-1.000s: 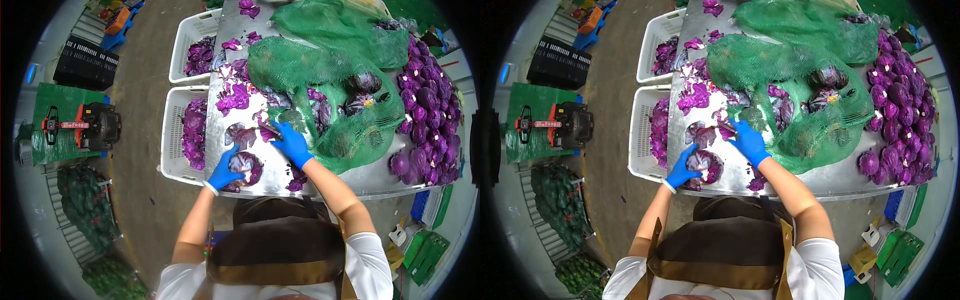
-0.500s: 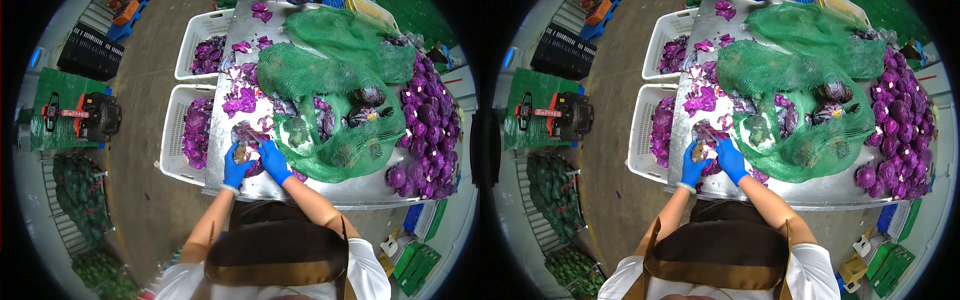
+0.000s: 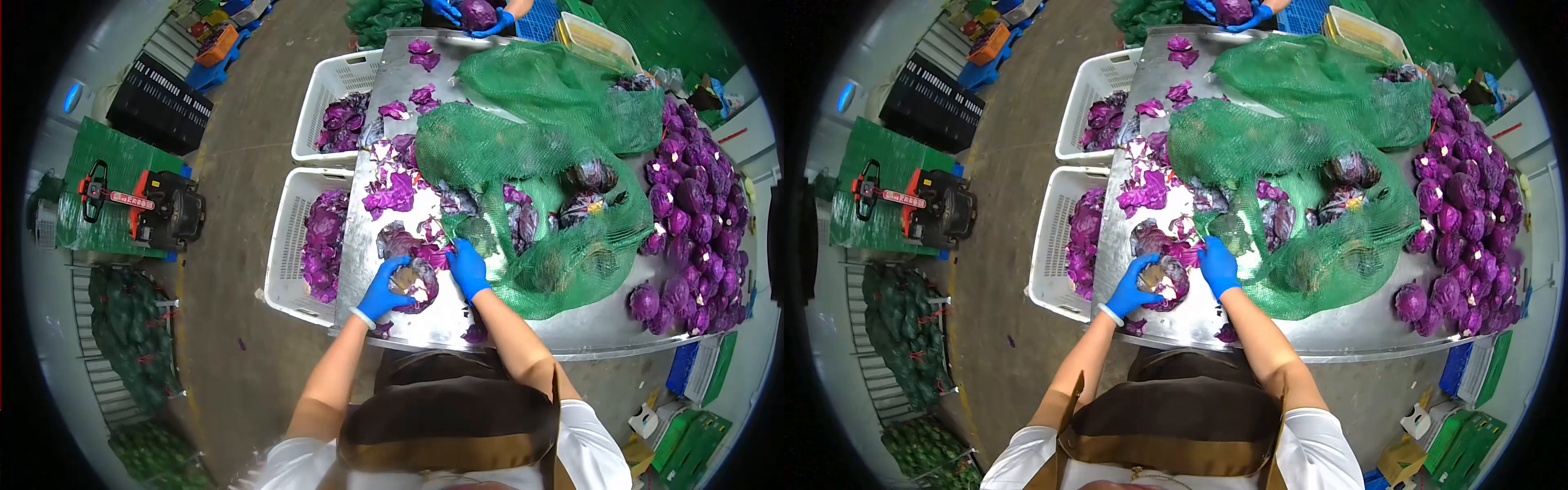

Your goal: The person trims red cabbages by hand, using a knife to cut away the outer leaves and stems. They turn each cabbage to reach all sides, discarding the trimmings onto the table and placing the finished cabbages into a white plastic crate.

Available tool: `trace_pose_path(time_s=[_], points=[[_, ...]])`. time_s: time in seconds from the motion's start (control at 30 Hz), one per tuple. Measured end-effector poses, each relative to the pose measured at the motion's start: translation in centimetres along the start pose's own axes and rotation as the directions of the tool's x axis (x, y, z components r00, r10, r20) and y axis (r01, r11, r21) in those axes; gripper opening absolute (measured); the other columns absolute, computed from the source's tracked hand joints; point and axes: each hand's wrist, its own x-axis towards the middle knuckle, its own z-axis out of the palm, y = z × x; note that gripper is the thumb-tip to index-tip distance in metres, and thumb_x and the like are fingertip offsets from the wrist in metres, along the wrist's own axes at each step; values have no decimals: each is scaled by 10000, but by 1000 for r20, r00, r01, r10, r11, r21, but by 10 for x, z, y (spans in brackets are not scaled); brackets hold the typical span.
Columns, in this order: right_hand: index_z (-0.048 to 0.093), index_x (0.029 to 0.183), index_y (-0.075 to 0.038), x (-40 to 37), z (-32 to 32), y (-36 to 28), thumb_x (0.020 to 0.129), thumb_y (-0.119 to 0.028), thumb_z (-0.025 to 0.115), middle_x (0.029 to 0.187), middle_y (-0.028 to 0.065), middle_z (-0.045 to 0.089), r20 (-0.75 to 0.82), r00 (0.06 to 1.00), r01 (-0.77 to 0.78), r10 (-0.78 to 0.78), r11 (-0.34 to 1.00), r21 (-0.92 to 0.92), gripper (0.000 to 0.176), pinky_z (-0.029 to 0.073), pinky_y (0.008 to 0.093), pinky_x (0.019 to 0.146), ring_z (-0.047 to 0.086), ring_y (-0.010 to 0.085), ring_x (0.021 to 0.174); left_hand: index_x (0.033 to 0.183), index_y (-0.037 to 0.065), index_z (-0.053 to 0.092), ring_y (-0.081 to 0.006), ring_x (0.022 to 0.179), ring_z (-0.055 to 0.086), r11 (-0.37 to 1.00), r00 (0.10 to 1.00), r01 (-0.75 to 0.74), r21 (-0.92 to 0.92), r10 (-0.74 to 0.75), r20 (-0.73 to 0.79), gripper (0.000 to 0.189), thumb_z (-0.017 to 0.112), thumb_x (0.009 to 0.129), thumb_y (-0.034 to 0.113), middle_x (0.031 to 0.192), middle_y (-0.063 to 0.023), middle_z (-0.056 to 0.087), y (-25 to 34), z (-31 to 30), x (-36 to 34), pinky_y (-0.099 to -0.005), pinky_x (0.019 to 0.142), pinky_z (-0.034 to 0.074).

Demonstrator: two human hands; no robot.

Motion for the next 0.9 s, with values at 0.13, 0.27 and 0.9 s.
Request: trace_pose_path(time_s=[0.13,0.27,0.9], points=[[545,1371,-94,-28,-49,-48,807,-317,803,1270,172,565,22,945,309,-325,916,254,660,496,424,949,610,373,1118,1490,71,361,-270,1347,437,998,985,7,-68,-19,-172,1036,917,621,164,1422,-116,472,-9,8,0,-410,1147,340],[555,1361,-62,-39,-17,-40,786,-361,841,1230,163,633,170,977,45,-126,909,414,709,460,372,1000,605,265,1158,1507,28,294,-277,1311,472,831,795,124,-542,-410,-447,1030,907,687,142,1431,-166,441,-33,47,-18,-402,1104,411],[598,1317,-199,35,-53,-82,995,-295,517,1198,135,603,338,852,461,-400,879,-124,346,546,467,800,656,365,984,1540,-14,229,-319,1364,445,942,911,279,-185,-320,-259,1254,965,566,273,1479,-223,426,10,28,29,-399,1139,379]])
